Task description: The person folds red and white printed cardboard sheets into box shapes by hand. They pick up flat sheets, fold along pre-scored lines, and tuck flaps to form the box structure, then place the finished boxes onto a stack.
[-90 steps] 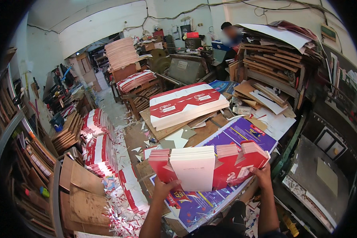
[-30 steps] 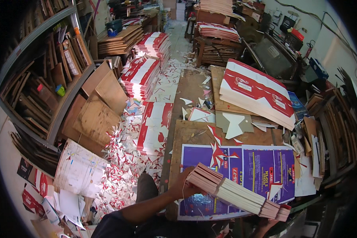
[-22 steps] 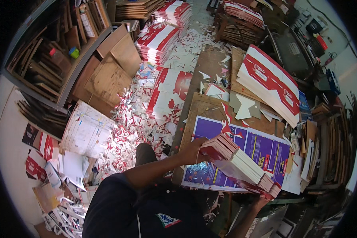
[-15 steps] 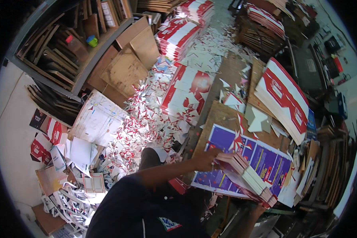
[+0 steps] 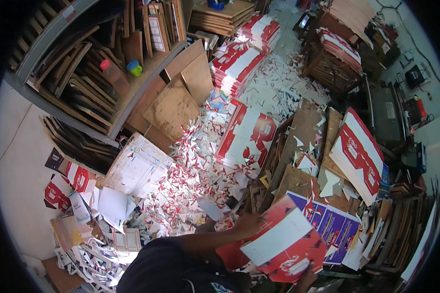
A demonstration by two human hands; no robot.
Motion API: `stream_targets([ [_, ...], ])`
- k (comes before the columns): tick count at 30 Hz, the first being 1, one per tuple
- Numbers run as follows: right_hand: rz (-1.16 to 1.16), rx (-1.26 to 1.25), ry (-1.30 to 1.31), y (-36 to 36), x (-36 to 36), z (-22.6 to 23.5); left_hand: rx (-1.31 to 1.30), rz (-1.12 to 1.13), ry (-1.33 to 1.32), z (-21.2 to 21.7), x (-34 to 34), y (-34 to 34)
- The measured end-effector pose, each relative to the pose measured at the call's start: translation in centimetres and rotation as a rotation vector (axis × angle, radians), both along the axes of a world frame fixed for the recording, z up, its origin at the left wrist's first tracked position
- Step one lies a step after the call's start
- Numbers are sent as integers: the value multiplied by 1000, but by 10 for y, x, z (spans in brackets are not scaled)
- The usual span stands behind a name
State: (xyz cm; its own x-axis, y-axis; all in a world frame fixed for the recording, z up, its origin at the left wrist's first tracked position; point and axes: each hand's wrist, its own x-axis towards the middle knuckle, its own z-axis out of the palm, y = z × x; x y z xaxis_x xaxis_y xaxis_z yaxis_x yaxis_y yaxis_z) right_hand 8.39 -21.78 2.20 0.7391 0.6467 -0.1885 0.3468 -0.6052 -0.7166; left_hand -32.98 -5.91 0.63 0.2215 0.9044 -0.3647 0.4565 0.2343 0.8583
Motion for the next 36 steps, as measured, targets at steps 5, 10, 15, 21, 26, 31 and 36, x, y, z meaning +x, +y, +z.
stream_targets([
  [5, 86, -219, 88, -36, -75, 21, 236, -156, 395, -19, -66, -107],
  [10, 300, 80, 291, -127, -89, -1, -102, 345, 359, 57, -88, -260],
  [15, 220, -219, 461, -274, -59, -20, -154, 498, 434, 101, -66, -443],
  [21, 490, -94, 583, -390, -90, -9, -184, 796, 507, 117, -56, -653],
  [26, 627, -206, 601, -450, -152, 34, -343, 876, 522, 114, -94, -743],
  [31, 634, -376, 434, -483, -216, 12, -327, 1072, 491, 74, -166, -820],
  [36, 673, -250, 402, -525, -366, 2, -286, 1142, 387, 33, -286, -900],
])
